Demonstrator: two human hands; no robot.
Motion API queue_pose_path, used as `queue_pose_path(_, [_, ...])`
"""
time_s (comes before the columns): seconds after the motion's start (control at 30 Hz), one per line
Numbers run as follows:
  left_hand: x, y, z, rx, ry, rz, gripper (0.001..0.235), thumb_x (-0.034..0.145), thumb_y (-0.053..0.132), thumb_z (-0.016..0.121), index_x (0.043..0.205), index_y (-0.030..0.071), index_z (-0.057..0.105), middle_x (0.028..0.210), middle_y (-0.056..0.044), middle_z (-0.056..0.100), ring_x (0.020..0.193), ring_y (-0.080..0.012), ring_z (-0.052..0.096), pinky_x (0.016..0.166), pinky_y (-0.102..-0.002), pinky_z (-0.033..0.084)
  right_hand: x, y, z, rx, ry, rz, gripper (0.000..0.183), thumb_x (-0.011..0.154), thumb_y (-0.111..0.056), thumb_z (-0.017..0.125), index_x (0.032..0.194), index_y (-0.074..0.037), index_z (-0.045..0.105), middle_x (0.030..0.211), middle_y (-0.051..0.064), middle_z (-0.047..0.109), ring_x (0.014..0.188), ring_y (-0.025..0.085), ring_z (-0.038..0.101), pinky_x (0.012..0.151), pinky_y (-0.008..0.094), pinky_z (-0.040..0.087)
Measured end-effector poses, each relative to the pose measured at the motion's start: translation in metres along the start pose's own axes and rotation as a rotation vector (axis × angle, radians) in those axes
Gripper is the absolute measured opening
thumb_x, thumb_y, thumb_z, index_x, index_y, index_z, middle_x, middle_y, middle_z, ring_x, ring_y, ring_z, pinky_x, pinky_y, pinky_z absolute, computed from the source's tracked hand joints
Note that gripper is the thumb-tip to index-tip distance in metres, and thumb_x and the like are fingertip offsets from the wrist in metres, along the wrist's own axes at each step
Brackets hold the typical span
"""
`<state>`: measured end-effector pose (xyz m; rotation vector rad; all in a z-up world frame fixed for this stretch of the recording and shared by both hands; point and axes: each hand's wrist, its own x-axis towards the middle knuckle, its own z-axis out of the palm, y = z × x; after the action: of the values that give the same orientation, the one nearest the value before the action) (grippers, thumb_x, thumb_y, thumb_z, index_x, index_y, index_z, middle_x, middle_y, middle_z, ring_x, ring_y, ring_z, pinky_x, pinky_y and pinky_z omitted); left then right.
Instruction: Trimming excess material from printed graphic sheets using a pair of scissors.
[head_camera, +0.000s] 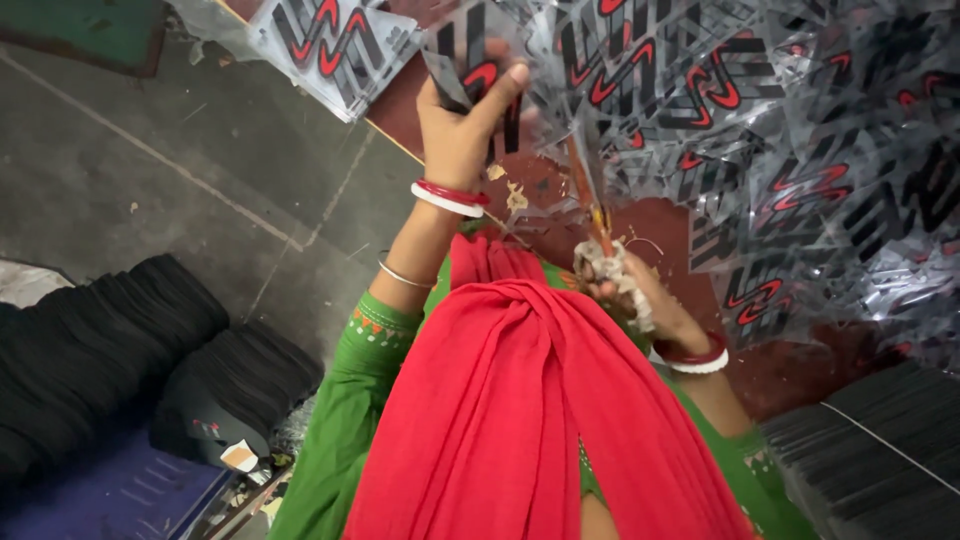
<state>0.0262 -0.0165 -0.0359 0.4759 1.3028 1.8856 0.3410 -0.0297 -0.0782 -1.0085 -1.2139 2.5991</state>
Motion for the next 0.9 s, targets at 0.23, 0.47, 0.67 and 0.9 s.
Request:
queue_pose_path(0.23, [0.002,0.008,0.004,-0.056,-0.054,-0.067,0.028,0.091,0.002,0.081,0.116,-0.001,0.068,0.1,-0.008,0.076,0.089,-0.0152,0.073,0.073,-0.035,0.068,0.007,-0.005,0.002,0.025,-0.047,-0.093,0.052,0.086,-0.046,0.085,0.106,-0.007,0.057,0.089,-0.008,0.056,0.075,0.003,0.054,0.064,0.018,0.043])
queue_pose_path(0.47, [0.012,-0.002,-0.008,-0.045,-0.039,-0.071,0.029,0.09,0.003,0.082,0.116,0.0,0.069,0.097,-0.005,0.073,0.086,-0.0145,0.073,0.071,-0.034,0.068,0.008,0.007,0.02,-0.063,0.193,-0.03,0.036,0.094,-0.039,0.074,0.081,-0.009,0.058,0.066,-0.009,0.05,0.055,0.001,0.042,0.049,0.019,0.031])
queue_pose_path(0.67, [0.066,-0.006,-0.103,-0.053,0.214,-0.029,0.052,0.089,0.017,0.079,0.131,0.027,0.05,0.084,-0.009,0.07,0.054,-0.0154,0.055,0.044,-0.029,0.04,0.012,0.0,0.026,-0.186,0.439,-0.171,0.03,0.099,-0.029,0.07,0.077,-0.012,0.058,0.065,-0.009,0.052,0.055,0.002,0.044,0.049,0.023,0.031])
queue_pose_path(0.9, [0.139,-0.034,-0.237,0.127,0.363,0.249,0.046,0.094,0.021,0.072,0.126,-0.009,0.058,0.116,-0.016,0.066,0.099,-0.0237,0.062,0.09,-0.038,0.053,0.024,0.017,-0.006,-0.073,0.467,-0.174,0.019,0.097,-0.016,0.072,0.084,-0.01,0.06,0.063,-0.009,0.049,0.05,0.0,0.038,0.047,0.021,0.023])
